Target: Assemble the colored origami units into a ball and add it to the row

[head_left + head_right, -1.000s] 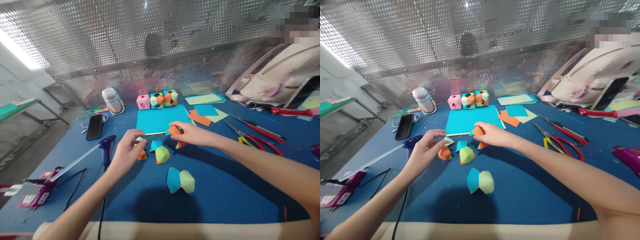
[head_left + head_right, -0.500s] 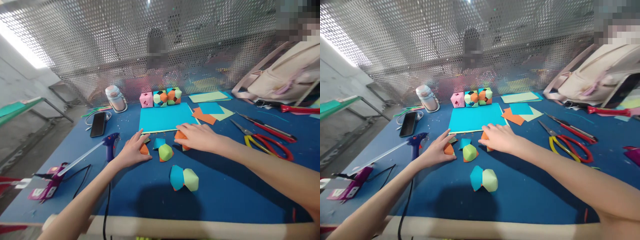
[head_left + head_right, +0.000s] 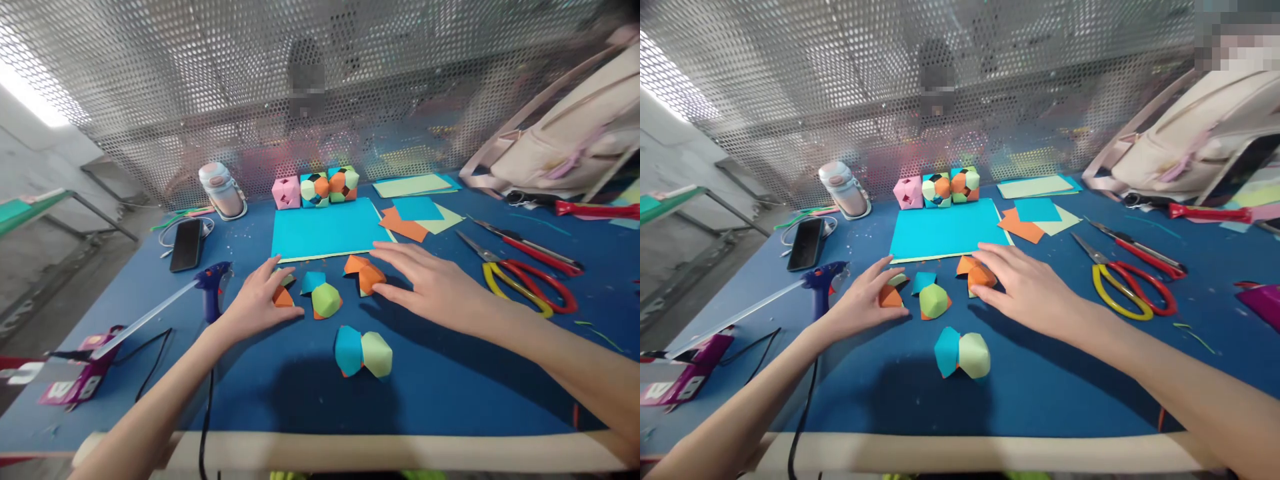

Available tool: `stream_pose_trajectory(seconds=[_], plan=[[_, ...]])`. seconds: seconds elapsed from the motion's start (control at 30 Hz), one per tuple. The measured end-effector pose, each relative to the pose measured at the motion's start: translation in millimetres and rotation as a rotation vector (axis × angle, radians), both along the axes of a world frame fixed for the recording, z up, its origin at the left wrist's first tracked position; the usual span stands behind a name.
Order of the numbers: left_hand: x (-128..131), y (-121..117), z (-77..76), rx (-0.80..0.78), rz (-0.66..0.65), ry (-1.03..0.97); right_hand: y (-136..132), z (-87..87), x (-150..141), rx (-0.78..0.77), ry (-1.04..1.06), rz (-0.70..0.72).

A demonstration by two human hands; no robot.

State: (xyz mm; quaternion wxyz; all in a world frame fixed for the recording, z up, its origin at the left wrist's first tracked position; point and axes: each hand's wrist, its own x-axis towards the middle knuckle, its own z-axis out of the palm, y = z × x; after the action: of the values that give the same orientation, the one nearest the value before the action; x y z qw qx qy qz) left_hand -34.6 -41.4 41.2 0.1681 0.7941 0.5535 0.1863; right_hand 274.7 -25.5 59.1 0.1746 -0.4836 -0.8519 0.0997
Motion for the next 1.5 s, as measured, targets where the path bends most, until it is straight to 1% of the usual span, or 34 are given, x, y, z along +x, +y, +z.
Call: stream_pose_trajectory(seconds=[0.07,0.13,0.2,0.27,0.33,0.43,0.57,0.7,0.77,0.9,1.03,1.1,1.17,1.27,1.33,1.43,1.5], plan=[[12.0,-9.2,7.8,0.035,-0.031,-0.095,-12.0,4.8,0.5,-0.047,0.065,0.066],[26.6,-18.4,13.7,0.015,-0.095,-0.193,-24.3,7.1,-0.6,-0.188,0.070,0.161],[40.6,-25.9,16.0,-0.018,-0.157,-0.238,-36.5,4.9,-3.9,-0.346,0.043,0.253],[51.4,-31.8,15.0,-0.022,-0.199,-0.248,-47.7,-1.6,-8.9,-0.406,0.016,0.288],[57.9,-37.6,12.2,0.003,-0.209,-0.237,-56.5,-10.2,-13.7,-0.402,-0.025,0.301],[61.5,-48.3,6.3,0.037,-0.235,-0.225,-62.8,-20.9,-17.4,-0.346,-0.092,0.291],[63.3,-61.8,-5.8,-0.083,-0.353,-0.195,-61.5,-27.4,-16.9,-0.309,-0.098,0.273],[67.4,-65.6,-17.8,-0.133,-0.368,-0.179,-59.9,-31.5,-18.4,-0.309,-0.064,0.273],[69.6,-65.4,-19.5,-0.148,-0.371,-0.176,-60.5,-33.6,-20.2,-0.291,-0.046,0.274],[73.2,-66.2,-16.6,-0.146,-0.387,-0.134,-63.2,-34.8,-23.4,-0.266,-0.032,0.277],[75.4,-67.2,-16.9,-0.114,-0.362,-0.101,-64.4,-26.6,-21.9,-0.262,-0.065,0.277],[75.8,-67.4,-18.2,-0.085,-0.343,-0.082,-60.6,-18.5,-18.2,-0.230,-0.085,0.271],[76.4,-68.1,-18.3,-0.034,-0.329,-0.031,-50.9,-10.2,-13.4,-0.165,-0.110,0.248],[79.8,-70.3,-15.6,0.063,-0.334,0.089,-25.4,-3.6,-8.2,-0.015,-0.120,0.117],[84.8,-72.1,-12.8,0.104,-0.359,0.152,-5.4,-5.4,-9.1,0.041,-0.153,0.035],[95.6,-74.6,-10.0,0.151,-0.393,0.219,18.7,-14.1,-18.2,-0.011,-0.227,-0.026],[102.9,-75.7,-10.4,0.188,-0.405,0.270,27.7,-20.3,-26.7,-0.043,-0.246,-0.038]])
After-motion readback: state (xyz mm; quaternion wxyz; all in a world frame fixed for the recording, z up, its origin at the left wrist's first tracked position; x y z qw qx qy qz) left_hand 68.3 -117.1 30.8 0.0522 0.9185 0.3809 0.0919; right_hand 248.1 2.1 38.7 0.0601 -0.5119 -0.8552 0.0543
